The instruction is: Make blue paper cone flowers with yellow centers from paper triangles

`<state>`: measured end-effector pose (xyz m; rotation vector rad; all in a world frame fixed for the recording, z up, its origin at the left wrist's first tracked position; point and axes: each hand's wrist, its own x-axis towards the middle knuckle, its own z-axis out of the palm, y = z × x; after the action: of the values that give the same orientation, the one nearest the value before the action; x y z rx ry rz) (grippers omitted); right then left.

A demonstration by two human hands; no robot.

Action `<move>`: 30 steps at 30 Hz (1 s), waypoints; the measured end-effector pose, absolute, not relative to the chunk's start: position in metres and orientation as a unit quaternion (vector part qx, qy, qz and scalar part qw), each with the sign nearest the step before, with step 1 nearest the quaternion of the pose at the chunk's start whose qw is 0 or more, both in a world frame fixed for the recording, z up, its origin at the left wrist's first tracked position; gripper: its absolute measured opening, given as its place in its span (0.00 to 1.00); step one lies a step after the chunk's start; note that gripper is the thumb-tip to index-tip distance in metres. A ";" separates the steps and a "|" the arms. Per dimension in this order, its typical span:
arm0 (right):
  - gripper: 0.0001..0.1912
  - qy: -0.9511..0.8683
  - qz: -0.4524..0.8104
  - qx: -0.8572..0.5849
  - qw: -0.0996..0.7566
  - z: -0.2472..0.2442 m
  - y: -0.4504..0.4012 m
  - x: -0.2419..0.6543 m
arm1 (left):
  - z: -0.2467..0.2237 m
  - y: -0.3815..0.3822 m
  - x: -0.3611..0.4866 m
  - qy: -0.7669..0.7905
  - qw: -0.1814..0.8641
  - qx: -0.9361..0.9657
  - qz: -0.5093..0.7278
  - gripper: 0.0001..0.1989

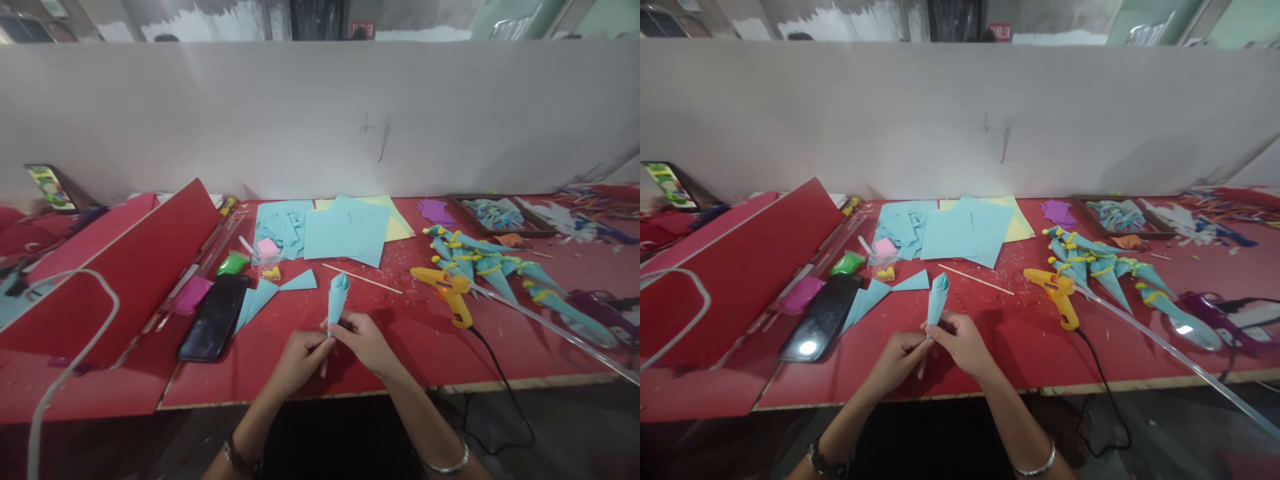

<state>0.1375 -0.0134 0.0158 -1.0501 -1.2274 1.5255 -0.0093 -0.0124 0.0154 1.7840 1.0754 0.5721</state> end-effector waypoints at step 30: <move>0.38 -0.571 0.415 -0.627 0.329 0.006 -0.012 0.159 | 0.017 0.121 -0.035 0.704 -0.099 0.678 0.187 0.39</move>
<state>0.1588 -0.0122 0.0059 -1.6404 -1.4950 1.0868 -0.0353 0.1206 0.0171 2.2753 2.3631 0.6274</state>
